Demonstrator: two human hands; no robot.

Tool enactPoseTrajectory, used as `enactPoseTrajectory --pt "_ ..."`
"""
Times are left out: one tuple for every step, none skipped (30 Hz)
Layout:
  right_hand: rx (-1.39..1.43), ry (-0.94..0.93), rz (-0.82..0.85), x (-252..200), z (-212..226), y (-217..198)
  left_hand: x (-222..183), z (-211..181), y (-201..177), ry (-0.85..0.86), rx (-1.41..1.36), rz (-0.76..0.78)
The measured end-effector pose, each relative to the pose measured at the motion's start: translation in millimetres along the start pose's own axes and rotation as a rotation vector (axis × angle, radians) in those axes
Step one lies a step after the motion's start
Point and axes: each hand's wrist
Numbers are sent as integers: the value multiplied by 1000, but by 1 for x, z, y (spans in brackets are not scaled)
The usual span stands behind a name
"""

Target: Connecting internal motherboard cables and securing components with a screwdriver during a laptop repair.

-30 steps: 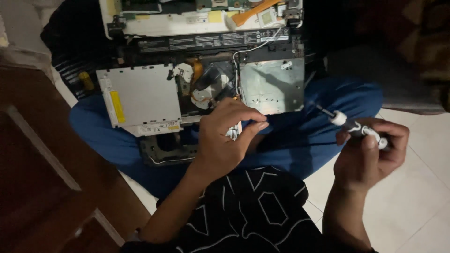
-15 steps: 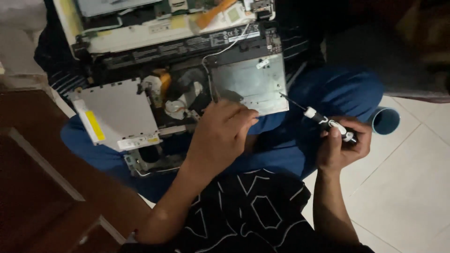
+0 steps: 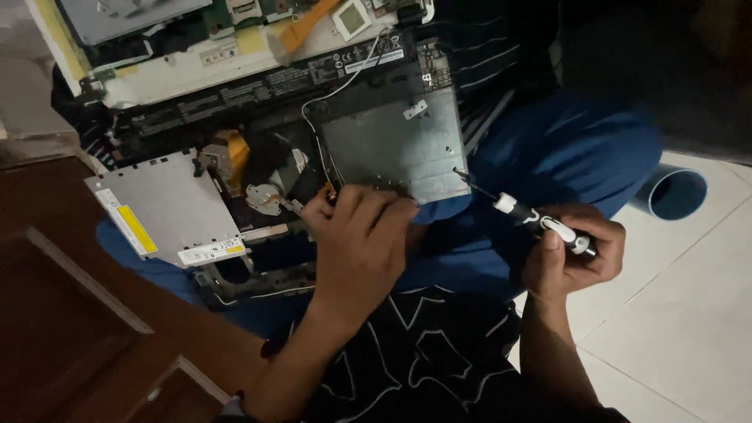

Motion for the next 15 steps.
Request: enactPoseTrajectory --pt "15 -1 -14 -1 -2 0 0 0 1 -2 21 -17" --pt "17 4 -13 -1 -2 0 1 -1 2 -3 25 -14" --pt "-13 -3 -5 -1 -1 -1 1 -1 3 2 43 -18" --pt "-42 -9 3 -1 -1 -1 2 -1 4 7 61 -23" --pt "-43 -8 2 -1 -2 -1 1 -1 6 8 61 -22" --pt "-29 -7 1 -1 -3 -1 0 0 7 2 50 -26" --pt "-15 -7 1 -2 -4 -2 -1 0 9 -6 39 -31" --pt "-16 -7 1 -3 -4 -3 -2 1 11 -6 39 -30" --pt "-17 -3 0 -4 -5 -4 -3 2 13 -5 48 -27" --pt "-18 0 -1 -4 -6 -4 -4 3 15 -5 56 -25" --pt "-17 -1 -1 -4 -5 -4 -3 3 16 -5 57 -26" --pt "4 5 -6 -4 -4 -3 -3 2 18 -32 92 -71" --pt "25 10 -12 -4 -4 -2 -2 1 20 -58 127 -115" --pt "26 9 -13 -4 -7 -3 -3 2 21 -57 127 -117" --pt "72 15 -31 -5 -10 -4 -5 3 22 -61 132 -99"
Point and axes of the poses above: each hand's wrist, its own x-axis towards the middle knuckle, its own y-axis out of the palm, z = x × y, and after that the axes turned 5 degrees about -z, right-handed
